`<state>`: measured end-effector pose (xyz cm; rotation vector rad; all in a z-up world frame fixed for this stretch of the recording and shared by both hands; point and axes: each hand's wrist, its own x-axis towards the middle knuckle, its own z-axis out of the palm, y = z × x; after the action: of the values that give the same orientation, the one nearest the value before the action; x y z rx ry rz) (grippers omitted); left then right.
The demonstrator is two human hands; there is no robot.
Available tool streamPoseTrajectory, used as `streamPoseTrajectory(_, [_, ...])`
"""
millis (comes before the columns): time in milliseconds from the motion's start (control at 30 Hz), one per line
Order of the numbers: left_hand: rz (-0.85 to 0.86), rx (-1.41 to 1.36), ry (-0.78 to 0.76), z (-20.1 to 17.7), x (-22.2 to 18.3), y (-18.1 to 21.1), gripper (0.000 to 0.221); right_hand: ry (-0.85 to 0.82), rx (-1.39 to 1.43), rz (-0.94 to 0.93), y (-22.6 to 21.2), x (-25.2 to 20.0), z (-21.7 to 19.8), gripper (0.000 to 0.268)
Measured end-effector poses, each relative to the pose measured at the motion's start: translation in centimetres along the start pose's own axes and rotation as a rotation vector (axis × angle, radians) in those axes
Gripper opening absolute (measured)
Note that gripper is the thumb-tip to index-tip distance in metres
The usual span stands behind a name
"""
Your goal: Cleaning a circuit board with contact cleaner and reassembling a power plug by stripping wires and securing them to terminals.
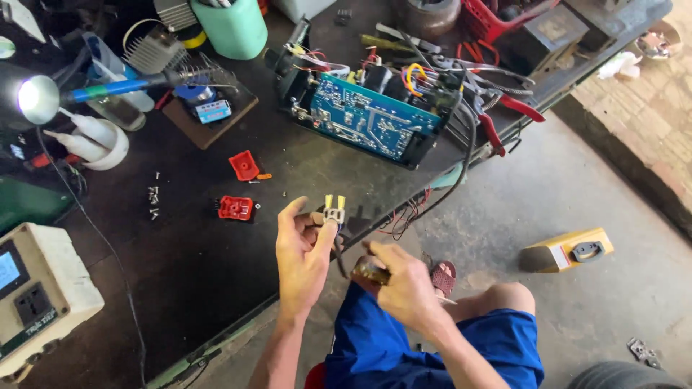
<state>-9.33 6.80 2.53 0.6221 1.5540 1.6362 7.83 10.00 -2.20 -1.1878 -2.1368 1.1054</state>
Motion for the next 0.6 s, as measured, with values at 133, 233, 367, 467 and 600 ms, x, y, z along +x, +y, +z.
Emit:
streamPoseTrajectory(133, [0.027, 0.099, 0.054, -0.6, 1.3, -0.3, 0.043, 0.015, 0.065, 0.069, -2.6, 1.3, -4.0, 0.059])
streamPoseTrajectory(233, [0.193, 0.281, 0.138, -0.4, 1.6, -0.5, 0.025, 0.113, 0.221, -0.175, -6.3, 1.4, -7.7, 0.044])
streamPoseTrajectory(367, [0.592, 0.635, 0.241, -0.3, 1.9, -2.6, 0.014, 0.250, 0.620, -0.481, -7.9, 2.6, -8.2, 0.030])
streamPoseTrajectory(467, [0.777, 0.868, 0.209, 0.6, 1.1, -2.8, 0.021, 0.415, 0.756, -0.567, -8.6, 3.8, -8.4, 0.029])
streamPoseTrajectory(600, [0.876, 1.107, 0.329, 1.1, 0.9, -3.3, 0.029, 0.459, 0.771, -0.559, -9.5, 5.7, -8.3, 0.033])
